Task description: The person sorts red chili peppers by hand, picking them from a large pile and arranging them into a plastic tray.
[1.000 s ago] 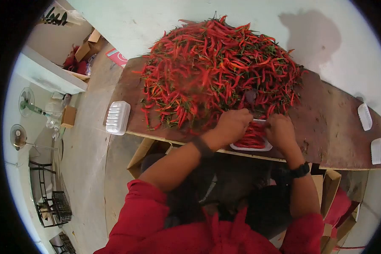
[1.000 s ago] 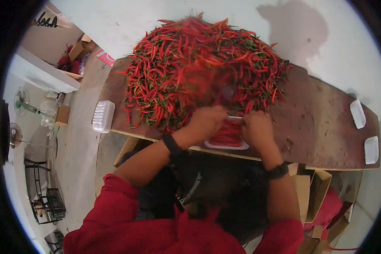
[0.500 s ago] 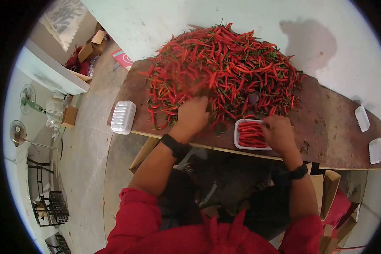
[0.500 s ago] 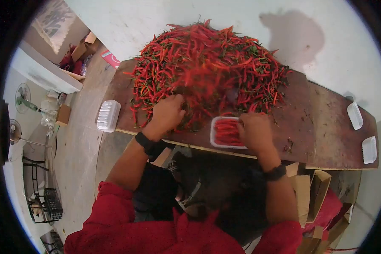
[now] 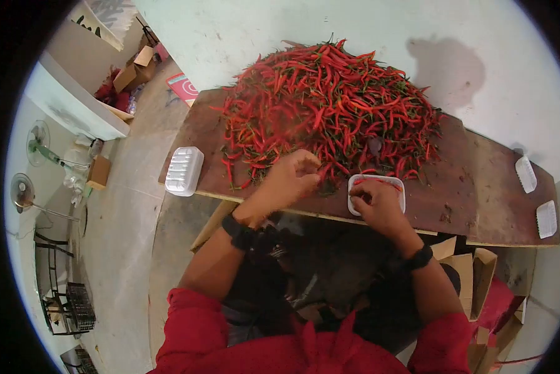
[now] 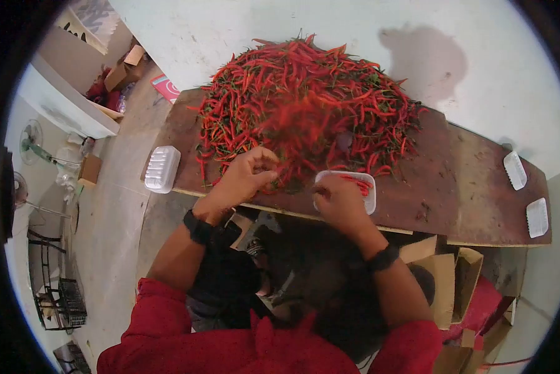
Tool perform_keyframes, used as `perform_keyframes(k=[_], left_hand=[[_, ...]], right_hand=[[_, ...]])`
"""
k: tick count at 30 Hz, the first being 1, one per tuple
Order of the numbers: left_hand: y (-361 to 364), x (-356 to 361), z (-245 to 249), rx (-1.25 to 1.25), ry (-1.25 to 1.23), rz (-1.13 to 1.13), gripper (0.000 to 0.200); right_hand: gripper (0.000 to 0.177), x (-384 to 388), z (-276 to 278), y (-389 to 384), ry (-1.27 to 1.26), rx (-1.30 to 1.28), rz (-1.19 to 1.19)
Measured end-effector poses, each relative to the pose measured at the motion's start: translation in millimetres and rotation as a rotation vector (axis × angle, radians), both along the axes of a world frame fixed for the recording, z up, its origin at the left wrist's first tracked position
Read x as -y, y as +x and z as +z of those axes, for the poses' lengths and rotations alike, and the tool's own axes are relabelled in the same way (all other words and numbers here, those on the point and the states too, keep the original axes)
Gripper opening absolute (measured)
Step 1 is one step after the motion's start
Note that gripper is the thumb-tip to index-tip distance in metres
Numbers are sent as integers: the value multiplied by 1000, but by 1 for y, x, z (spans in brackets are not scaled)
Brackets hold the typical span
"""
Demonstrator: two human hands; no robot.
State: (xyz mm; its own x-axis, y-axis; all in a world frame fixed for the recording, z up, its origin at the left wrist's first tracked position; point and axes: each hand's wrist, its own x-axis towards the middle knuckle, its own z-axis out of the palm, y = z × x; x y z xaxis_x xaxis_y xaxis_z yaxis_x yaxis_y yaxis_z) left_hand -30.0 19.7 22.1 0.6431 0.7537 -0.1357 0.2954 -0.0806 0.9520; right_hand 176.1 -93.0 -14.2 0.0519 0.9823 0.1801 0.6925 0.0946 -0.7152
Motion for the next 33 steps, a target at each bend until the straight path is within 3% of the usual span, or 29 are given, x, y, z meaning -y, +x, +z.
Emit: perform_keyframes(k=[6, 9, 11, 22, 28, 30, 31, 33], left_hand=[[21, 26, -5, 153, -304, -26, 47], [29, 35, -11, 211, -270, -50, 50], [34, 39, -15, 239, -274, -64, 51], [52, 51, -17, 236, -280, -70, 46], [61, 64, -13, 182, -54, -66, 45], [63, 73, -13, 122, 316, -35, 41], [63, 75, -12, 119, 320, -42, 41], [64, 81, -8, 132, 634, -146, 40]], right_hand=[[19, 10, 4, -19, -183, -391, 24], [17, 14, -2, -16, -99, -409, -7], [17, 17, -1, -12, -209, -536, -29], [23, 33, -9, -1, -92, -447, -90], [14, 40, -10, 4, -103, -462, -98], [13, 40, -7, 7, -138, -475, -95], [13, 42, -2, 8, -211, -527, -101], [13, 42, -13, 11, -280, -584, -112]])
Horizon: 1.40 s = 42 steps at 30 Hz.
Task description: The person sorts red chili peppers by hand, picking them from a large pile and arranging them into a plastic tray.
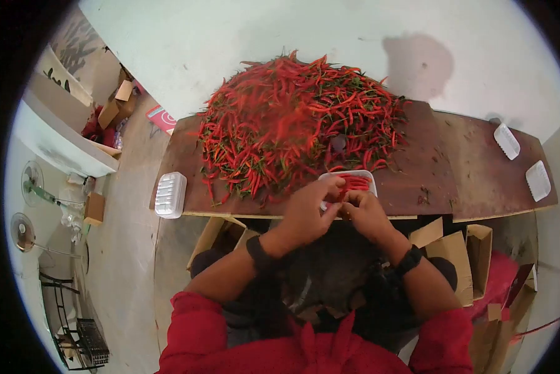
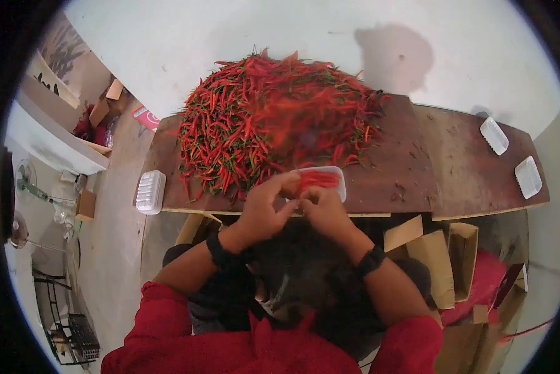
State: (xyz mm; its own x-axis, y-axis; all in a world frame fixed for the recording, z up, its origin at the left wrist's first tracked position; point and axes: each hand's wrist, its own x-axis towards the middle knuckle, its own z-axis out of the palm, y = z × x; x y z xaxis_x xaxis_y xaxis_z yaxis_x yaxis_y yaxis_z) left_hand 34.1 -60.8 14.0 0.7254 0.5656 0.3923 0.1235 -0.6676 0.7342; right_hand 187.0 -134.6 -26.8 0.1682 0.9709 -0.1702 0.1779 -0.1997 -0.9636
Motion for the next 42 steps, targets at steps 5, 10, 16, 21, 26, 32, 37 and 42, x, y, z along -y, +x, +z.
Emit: perform_keyframes(k=[5, 10, 16, 21, 26, 32, 37, 42], left_hand=[[5, -5, 11, 9, -149, 11, 34], [4, -40, -14, -144, -187, 108, 28], [14, -59, -44, -239, 187, 53, 23], [21, -62, -54, -199, 313, -21, 19], [25, -66, -55, -249, 330, -53, 20], [28, -71, -54, -235, 328, -61, 21], [28, -71, -55, -239, 328, -74, 22], [30, -72, -57, -222, 338, -70, 22]], right_hand=[[20, 9, -3, 1, -75, 224, 411], [21, 14, 3, 4, 55, 522, 459], [13, 1, -1, 41, 233, 686, -182], [13, -2, -2, 46, 196, 724, -195], [14, -6, -6, 47, 214, 778, -185], [17, -11, -8, 49, 203, 801, -162], [23, -16, -6, 47, 231, 831, -134], [27, -19, -15, 46, 238, 873, -106]])
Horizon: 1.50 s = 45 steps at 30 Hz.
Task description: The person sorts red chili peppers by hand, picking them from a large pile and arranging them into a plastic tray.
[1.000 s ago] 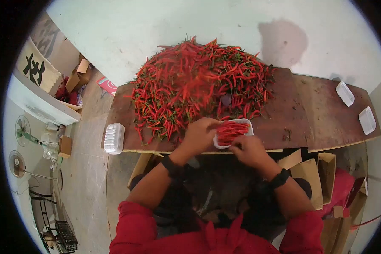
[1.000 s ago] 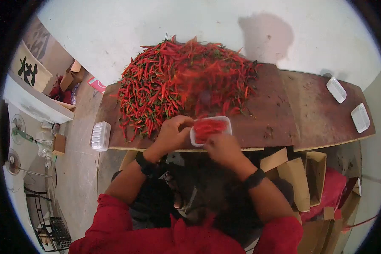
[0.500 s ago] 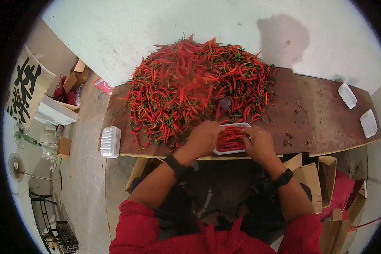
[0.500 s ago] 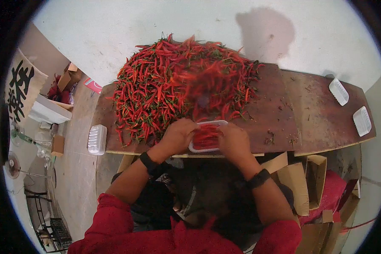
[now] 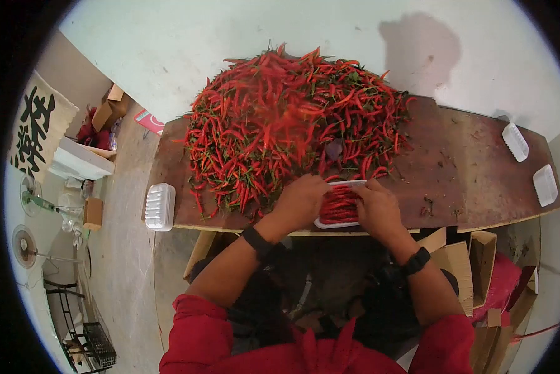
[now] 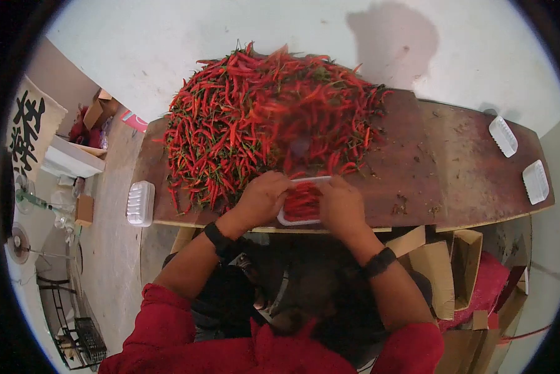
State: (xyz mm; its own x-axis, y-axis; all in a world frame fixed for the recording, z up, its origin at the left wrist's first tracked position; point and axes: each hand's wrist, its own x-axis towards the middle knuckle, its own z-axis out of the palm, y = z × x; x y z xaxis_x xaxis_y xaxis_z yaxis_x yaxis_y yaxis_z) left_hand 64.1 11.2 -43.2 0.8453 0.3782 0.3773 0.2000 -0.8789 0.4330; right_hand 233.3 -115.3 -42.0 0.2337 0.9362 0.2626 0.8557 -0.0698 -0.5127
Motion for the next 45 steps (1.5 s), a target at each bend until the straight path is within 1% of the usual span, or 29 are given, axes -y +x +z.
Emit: perform_keyframes(k=[3, 6, 13, 18, 20, 26, 28, 32, 34, 36, 37, 38, 39, 40, 42, 43, 45], left_hand=[[1, 2, 3, 25, 26, -4, 22], [5, 1, 1, 10, -15, 6, 21], [7, 0, -3, 4, -25, 17, 19], [10, -3, -9, 41, -3, -31, 16], [11, -2, -10, 26, 3, -23, 16], [14, 0, -17, -13, 31, 2, 14], [14, 1, -17, -27, 32, 29, 13], [10, -2, -14, 25, -23, 47, 10], [4, -5, -1, 54, -37, 44, 9], [-7, -11, 16, -40, 69, 190, 11], [-13, -14, 22, -37, 67, 185, 11], [-21, -17, 27, -92, 151, 295, 13], [-27, -20, 29, -148, 235, 406, 15], [-34, -23, 29, -145, 234, 406, 15], [-46, -29, 23, -295, 312, 509, 19], [-49, -31, 20, -291, 313, 512, 19], [-54, -33, 16, -401, 337, 556, 19]], right_hand=[[27, -3, -3, -2, 2, 0, 1], [27, -4, -2, -2, -15, -9, -6], [27, -5, -3, -1, 2, -48, 32], [27, -6, 5, -3, -27, -59, 30], [27, -6, 4, -3, -24, -77, 40], [26, -5, 4, -2, -54, -28, 32], [26, -5, 2, -2, 3, -57, 54], [26, -5, 0, -2, 27, -65, 63], [26, -5, -1, -1, 29, -31, 62], [25, -4, 1, 0, 0, -12, 41], [25, -4, 3, 1, -29, 7, 27], [25, -4, 5, 1, -29, 11, 23], [21, -4, 8, 1, -46, 13, 1], [18, -4, 11, 1, -62, 13, -18], [18, -3, 11, 2, -40, -5, -24], [18, -3, 10, 3, -18, -27, -31], [18, -2, 10, 3, -21, -32, -38]])
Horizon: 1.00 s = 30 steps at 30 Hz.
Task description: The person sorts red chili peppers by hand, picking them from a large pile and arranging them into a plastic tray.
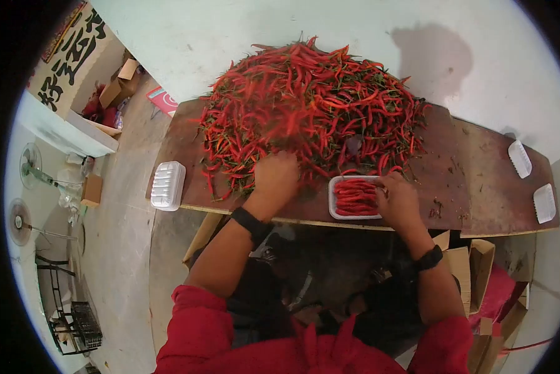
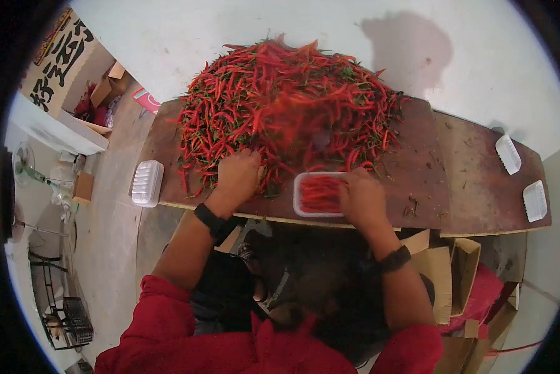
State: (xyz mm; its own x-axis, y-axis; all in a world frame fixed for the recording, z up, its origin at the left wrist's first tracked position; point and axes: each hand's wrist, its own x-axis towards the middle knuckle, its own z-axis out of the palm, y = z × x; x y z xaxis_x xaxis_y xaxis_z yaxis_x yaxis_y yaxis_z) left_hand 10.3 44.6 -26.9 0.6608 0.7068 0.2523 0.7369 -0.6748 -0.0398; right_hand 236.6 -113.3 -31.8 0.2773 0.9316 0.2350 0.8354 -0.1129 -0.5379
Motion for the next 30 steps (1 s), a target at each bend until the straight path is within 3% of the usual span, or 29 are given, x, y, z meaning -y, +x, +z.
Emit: perform_keyframes(k=[7, 13, 16, 17, 20, 22, 24, 25, 28, 30], left_hand=[[-6, 7, 18, -127, -214, 79, 20], [-13, 4, -5, -19, -184, 75, 21], [-15, 10, 6, -24, -249, 75, 23], [-17, 13, 12, 75, -372, 36, 24], [-18, 29, 22, 244, -570, -41, 25], [-17, 45, 26, 313, -646, -76, 26], [-14, 62, 29, 398, -770, -79, 24], [-12, 68, 32, 396, -771, -79, 24], [-8, 79, 32, 385, -847, -143, 22], [-6, 82, 27, 377, -779, -221, 20]], right_hand=[[19, 5, 11, -13, -26, 25, -1], [16, 6, 7, -22, 52, 56, 25], [19, 6, 6, -24, 26, -34, 39], [19, 5, 3, -26, 29, -34, 39], [23, 3, 1, -35, 94, -157, 127], [24, 0, 10, -46, -16, -414, 238], [23, -4, 4, -54, -115, -552, 204], [23, -5, 1, -57, -215, -687, 170], [22, -5, 3, -62, -210, -921, 178], [20, -3, 5, -61, -201, -936, 184]])
